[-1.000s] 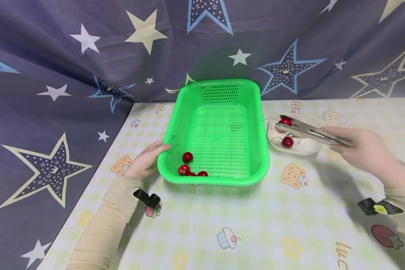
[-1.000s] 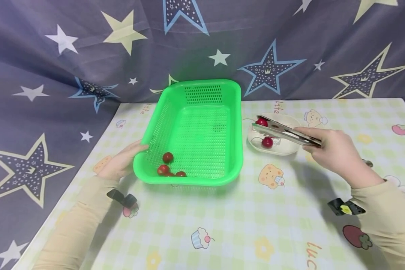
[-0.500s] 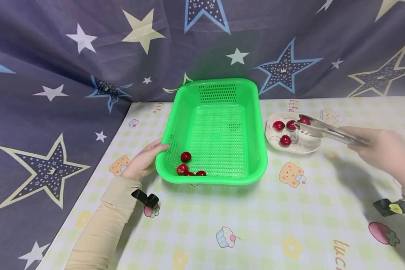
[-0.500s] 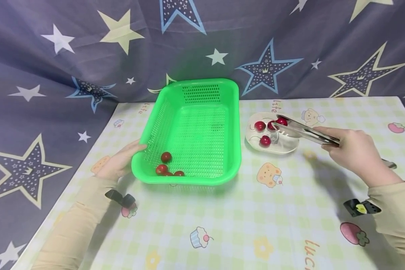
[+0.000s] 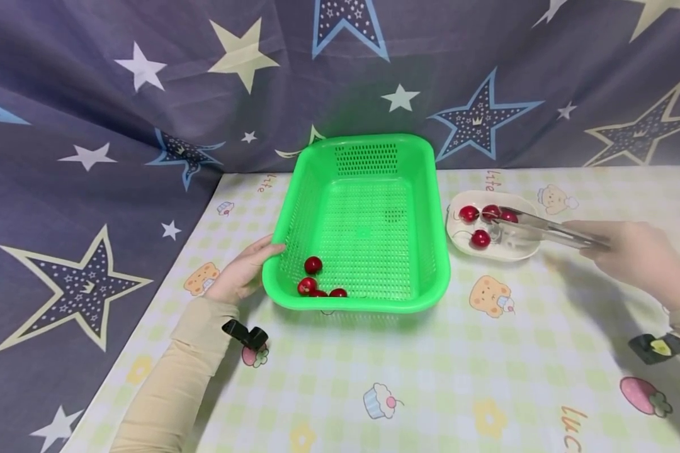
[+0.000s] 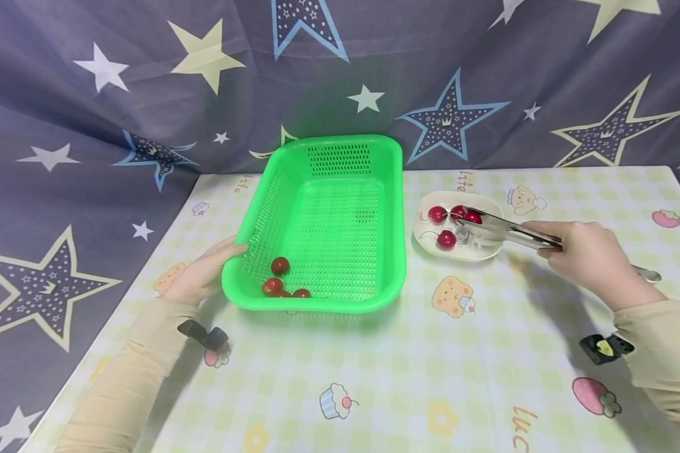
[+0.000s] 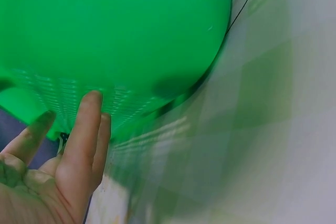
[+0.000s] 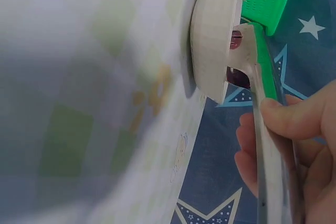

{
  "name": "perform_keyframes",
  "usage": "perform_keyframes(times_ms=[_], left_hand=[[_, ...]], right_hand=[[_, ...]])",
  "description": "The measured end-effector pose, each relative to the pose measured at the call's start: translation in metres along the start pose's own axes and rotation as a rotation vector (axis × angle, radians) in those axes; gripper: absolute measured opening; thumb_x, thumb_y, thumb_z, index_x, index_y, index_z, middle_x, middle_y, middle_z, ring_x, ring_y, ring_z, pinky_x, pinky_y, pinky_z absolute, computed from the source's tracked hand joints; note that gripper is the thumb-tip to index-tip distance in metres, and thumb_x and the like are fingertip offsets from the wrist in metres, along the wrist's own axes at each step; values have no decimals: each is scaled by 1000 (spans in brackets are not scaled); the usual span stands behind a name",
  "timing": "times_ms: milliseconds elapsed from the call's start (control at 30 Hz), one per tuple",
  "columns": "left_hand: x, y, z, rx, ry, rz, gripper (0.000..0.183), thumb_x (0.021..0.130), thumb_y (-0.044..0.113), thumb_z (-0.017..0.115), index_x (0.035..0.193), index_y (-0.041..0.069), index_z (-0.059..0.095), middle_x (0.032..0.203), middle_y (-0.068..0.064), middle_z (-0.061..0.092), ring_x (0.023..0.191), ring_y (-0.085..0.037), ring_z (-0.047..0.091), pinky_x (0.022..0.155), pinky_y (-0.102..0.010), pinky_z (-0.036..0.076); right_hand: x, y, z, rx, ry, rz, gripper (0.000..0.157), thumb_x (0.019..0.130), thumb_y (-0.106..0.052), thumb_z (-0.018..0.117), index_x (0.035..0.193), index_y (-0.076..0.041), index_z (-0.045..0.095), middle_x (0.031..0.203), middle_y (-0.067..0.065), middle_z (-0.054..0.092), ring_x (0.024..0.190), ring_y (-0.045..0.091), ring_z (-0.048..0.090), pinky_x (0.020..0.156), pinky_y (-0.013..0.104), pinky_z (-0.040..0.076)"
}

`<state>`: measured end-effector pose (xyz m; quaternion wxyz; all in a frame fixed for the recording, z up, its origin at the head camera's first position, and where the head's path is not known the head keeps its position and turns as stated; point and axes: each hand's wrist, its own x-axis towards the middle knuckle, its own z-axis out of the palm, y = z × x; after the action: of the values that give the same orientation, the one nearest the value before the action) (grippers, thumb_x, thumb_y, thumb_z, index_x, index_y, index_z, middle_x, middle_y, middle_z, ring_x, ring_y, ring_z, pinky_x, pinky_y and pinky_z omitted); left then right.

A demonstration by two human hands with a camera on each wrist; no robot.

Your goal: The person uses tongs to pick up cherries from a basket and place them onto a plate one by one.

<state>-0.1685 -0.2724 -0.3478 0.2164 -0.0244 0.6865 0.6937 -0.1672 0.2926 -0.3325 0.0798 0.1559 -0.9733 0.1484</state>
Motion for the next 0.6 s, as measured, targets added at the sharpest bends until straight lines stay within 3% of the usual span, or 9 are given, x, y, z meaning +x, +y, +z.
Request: perform_keyframes(times_ms=[167, 600], left_hand=[[1, -1, -1, -15, -3, 1, 58, 99, 19, 45, 149, 3, 21, 101, 6, 64, 85, -8, 65, 76, -24, 57], [1, -1, 1, -32, -1, 12, 58, 99, 19, 45, 149, 1, 20, 100, 5, 64, 84, -9, 66, 75, -24, 57]], right_hand=[[3, -2, 3, -4, -22, -8, 43, 75, -2, 68, 118, -3, 65, 102, 29, 65, 60, 21, 50, 54, 43, 45], [12, -6, 3, -26, -146, -4, 45, 79, -5, 67, 123, 0, 60, 107, 33, 62, 57, 18, 48, 50, 37, 44]])
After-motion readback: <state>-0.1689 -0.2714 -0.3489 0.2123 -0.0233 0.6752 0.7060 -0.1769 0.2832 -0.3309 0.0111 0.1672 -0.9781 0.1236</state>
